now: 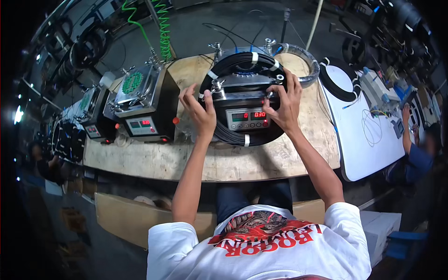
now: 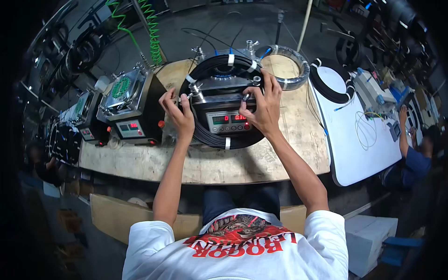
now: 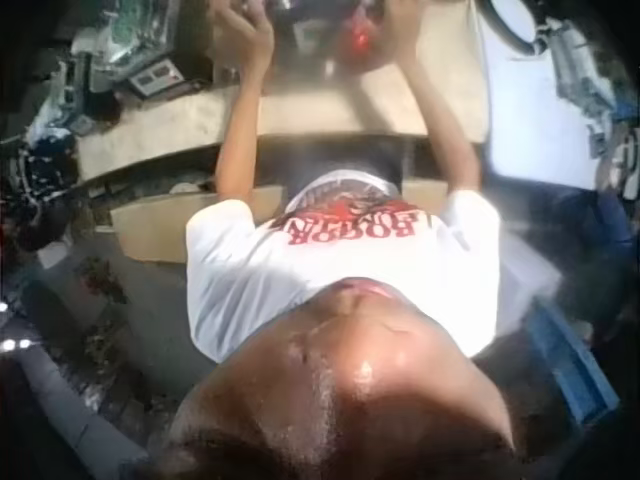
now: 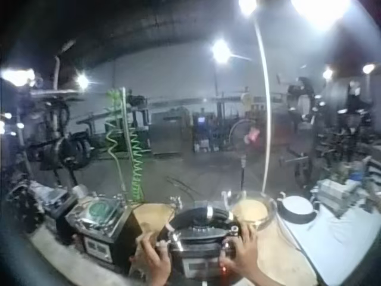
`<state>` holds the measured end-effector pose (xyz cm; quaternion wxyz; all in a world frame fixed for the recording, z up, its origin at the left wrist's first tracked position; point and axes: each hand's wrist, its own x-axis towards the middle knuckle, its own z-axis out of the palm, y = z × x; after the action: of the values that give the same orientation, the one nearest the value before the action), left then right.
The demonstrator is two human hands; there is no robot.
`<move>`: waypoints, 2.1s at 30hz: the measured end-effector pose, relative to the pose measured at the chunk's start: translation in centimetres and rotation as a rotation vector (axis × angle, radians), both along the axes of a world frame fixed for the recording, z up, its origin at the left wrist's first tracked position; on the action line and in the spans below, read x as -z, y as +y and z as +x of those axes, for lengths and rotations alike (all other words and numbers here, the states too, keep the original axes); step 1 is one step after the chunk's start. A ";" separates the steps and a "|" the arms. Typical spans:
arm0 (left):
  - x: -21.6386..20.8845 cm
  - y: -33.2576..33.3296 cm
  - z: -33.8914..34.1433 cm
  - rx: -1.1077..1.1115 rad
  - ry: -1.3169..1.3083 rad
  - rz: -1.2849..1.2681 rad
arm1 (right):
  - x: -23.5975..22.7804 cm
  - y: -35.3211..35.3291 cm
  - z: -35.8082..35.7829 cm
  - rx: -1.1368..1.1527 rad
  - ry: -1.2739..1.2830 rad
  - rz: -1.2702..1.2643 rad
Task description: The recorder is placing a large coil of wire onto a testing machine, securing it, and then operating the machine to test the component before hanging it on a rack.
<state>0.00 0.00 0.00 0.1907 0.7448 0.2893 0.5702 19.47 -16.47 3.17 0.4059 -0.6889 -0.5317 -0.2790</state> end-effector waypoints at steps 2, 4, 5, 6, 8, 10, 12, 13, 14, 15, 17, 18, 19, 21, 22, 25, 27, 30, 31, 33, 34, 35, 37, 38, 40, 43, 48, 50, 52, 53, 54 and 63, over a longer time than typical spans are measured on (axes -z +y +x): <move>-1.3 0.1 -0.1 -0.074 0.086 -0.087 | 0.5 0.5 0.0 -0.047 0.073 0.183; -1.2 -1.1 0.6 -0.040 0.070 -0.108 | 1.7 -0.5 1.8 -0.224 0.313 0.267; -1.2 -1.6 1.0 -0.006 0.057 -0.126 | 2.3 -0.6 2.5 -0.249 0.231 0.356; -1.9 -1.8 1.1 0.007 0.050 -0.122 | 2.2 -0.5 2.4 -0.248 0.232 0.362; -2.2 -1.8 1.3 -0.006 0.062 -0.134 | 2.1 -0.1 1.9 -0.304 0.341 0.495; -2.2 -1.8 1.3 -0.018 0.073 -0.149 | 2.3 -0.3 2.0 -0.194 0.292 0.509; -1.9 -1.8 1.1 0.010 0.072 -0.205 | 2.4 -0.4 1.6 -0.012 0.245 0.531; -1.8 -1.6 1.0 0.007 0.071 -0.202 | 2.4 -0.4 1.4 -0.015 0.246 0.533; -1.7 -1.4 0.8 0.002 0.064 -0.168 | 2.5 -0.4 1.1 -0.020 0.278 0.485; -1.8 -1.4 0.9 0.002 0.057 -0.136 | 2.5 -0.5 1.1 -0.018 0.307 0.436; -1.8 -1.7 1.0 0.011 0.059 -0.163 | 3.4 -0.4 2.0 -0.003 0.191 0.433; -1.9 -1.8 1.0 0.016 0.062 -0.188 | 3.7 -0.3 2.1 -0.030 0.310 0.448; -1.8 -1.7 1.0 0.018 0.061 -0.186 | 4.0 -0.2 2.2 -0.057 0.429 0.461; -1.6 -1.5 0.9 0.008 0.099 -0.247 | 4.3 -0.2 2.0 -0.107 0.654 0.513; -1.5 -1.5 0.8 0.006 0.097 -0.248 | 4.2 -0.5 1.7 -0.047 0.673 0.471; -1.6 -1.6 0.8 0.013 0.089 -0.266 | 3.4 -0.3 1.6 -0.015 0.530 0.500; -1.6 -1.6 0.7 0.008 0.094 -0.254 | 2.7 -0.3 1.4 0.024 0.174 0.448; -1.4 -1.4 0.9 0.007 0.079 -0.241 | 3.2 -0.6 1.9 0.064 0.222 0.351; -1.4 -1.4 0.9 0.007 0.078 -0.242 | 3.4 -0.6 2.2 0.089 0.255 0.317; -1.2 -1.3 0.9 0.010 0.078 -0.261 | 3.7 -0.4 1.6 -0.012 0.601 0.376; -1.2 -1.3 0.8 0.007 0.077 -0.262 | 3.2 -0.4 1.4 -0.016 0.467 0.430; -1.1 -1.3 0.7 0.004 0.079 -0.263 | 2.7 -0.4 1.1 -0.020 0.332 0.483; -1.3 -1.3 0.8 0.006 0.080 -0.261 | 2.8 -0.1 1.2 0.019 0.239 0.479; -1.2 -1.3 0.8 0.011 0.070 -0.244 | 3.7 -0.1 1.8 0.017 0.316 0.462; -1.3 -1.4 0.8 0.018 0.060 -0.229 | 4.2 -0.2 1.8 -0.069 0.641 0.450; -1.4 -1.5 0.6 -0.001 0.093 -0.282 | 3.9 -0.4 1.6 0.012 0.487 0.438; -1.4 -1.6 0.6 0.011 0.080 -0.274 | 3.0 -0.3 1.5 0.032 0.272 0.459; -1.6 -1.8 0.9 0.023 0.070 -0.269 | 3.9 0.0 2.0 -0.006 0.445 0.483; -1.5 -1.7 0.7 0.024 0.059 -0.267 | 3.7 -0.4 1.4 0.033 0.432 0.432; -1.2 -1.6 0.5 0.011 0.075 -0.277 | 3.5 -0.6 1.1 0.074 0.417 0.382; -1.3 -1.6 0.6 0.001 0.090 -0.286 | 3.1 -0.5 1.1 0.076 0.417 0.382; -1.3 -1.6 0.7 0.011 0.058 -0.254 | 3.0 -0.4 1.7 0.102 0.155 0.332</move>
<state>0.70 -1.56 1.34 0.2782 0.7327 0.3603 0.5060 21.21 -16.84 0.17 0.5390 -0.6581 -0.4098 -0.3293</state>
